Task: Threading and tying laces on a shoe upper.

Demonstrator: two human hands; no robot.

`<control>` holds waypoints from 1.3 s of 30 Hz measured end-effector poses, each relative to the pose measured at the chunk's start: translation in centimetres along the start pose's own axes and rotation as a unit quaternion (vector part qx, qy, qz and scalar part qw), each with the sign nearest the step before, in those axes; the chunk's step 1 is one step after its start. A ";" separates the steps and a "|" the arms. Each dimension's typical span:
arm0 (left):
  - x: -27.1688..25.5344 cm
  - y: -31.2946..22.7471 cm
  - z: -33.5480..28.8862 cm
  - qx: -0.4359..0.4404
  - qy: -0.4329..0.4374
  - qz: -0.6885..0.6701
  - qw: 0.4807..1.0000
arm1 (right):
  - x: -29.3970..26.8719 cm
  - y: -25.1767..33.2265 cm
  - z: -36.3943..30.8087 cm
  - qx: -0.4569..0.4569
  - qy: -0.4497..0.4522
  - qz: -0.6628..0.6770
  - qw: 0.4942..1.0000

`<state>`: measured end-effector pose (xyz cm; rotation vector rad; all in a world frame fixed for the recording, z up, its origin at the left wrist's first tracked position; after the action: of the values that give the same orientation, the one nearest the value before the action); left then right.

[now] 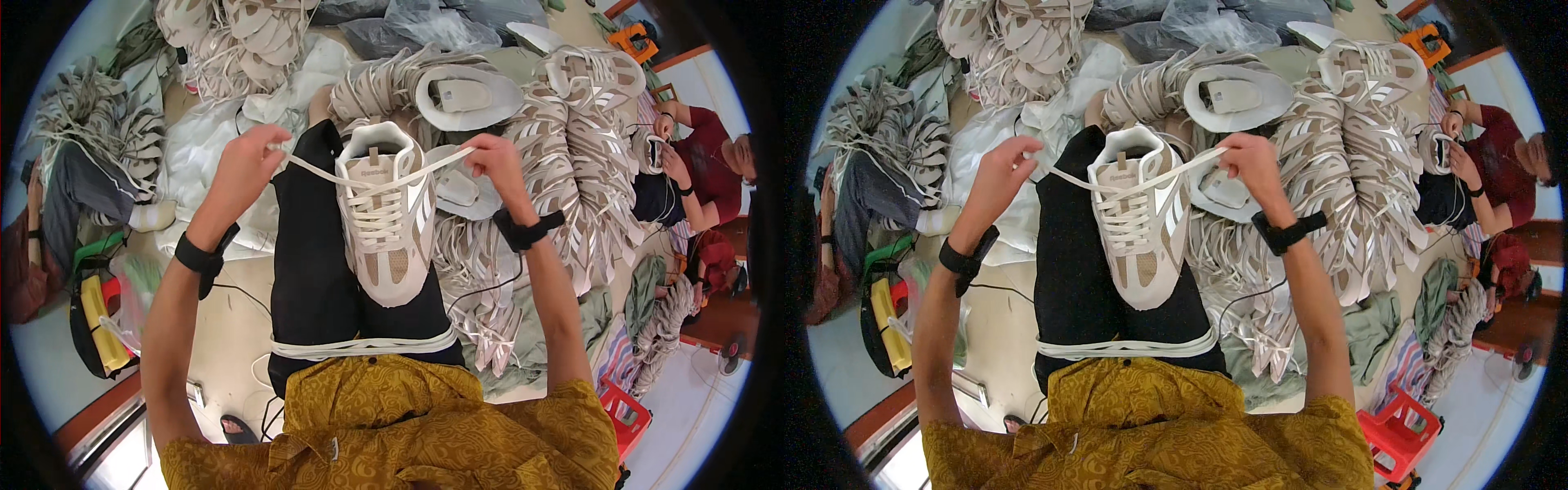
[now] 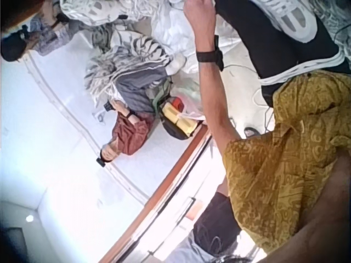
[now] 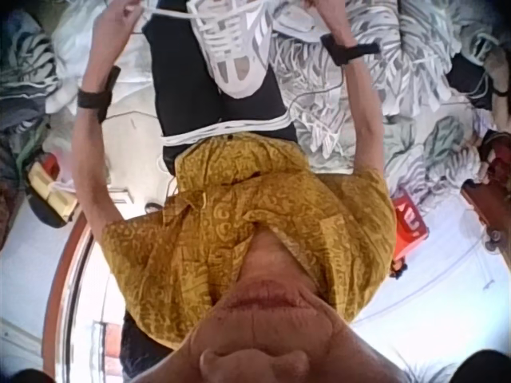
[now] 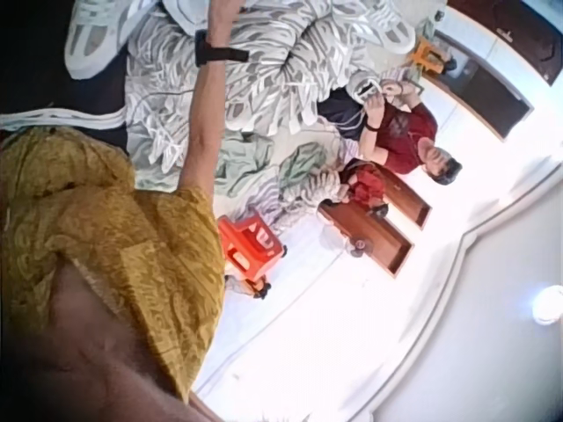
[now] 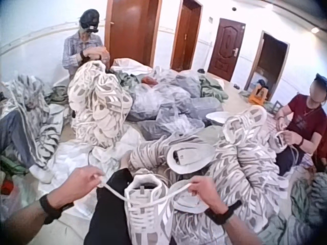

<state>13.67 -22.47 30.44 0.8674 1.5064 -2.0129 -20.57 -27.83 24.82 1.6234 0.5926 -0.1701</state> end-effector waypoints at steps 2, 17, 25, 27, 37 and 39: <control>-0.1 -1.8 0.5 0.046 -0.055 0.016 0.997 | -1.7 3.3 -0.7 -0.016 -0.073 0.067 0.995; -3.9 -6.4 0.8 -0.104 -0.038 -0.531 0.840 | 8.5 13.6 -0.8 -0.239 0.074 -0.066 0.966; -10.8 3.7 -4.5 -0.171 -0.176 -0.596 0.765 | 18.1 12.7 1.0 -0.367 0.042 -0.459 0.808; -12.0 4.5 -5.6 -0.162 -0.190 -0.591 0.767 | 18.7 12.6 1.0 -0.391 0.081 -0.407 0.822; -12.1 4.3 -4.9 -0.174 -0.208 -0.557 0.785 | 2.1 14.9 -0.6 -0.114 0.147 0.333 0.925; -11.6 4.0 -3.7 -0.177 -0.198 -0.542 0.797 | -2.4 15.6 -1.8 -0.142 0.112 0.384 0.905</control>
<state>25.17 -20.06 35.50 -0.7542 2.2383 -2.1992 -15.74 -27.20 39.96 1.4835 0.1003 0.6674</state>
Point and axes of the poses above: each hand's wrist, its own z-axis towards the middle knuckle, its own x-axis out of the palm, y = z × x, the point moved 5 cm from there along z, towards the middle knuckle, and after that the axes turned 3 degrees about x, right-handed, at the moved point
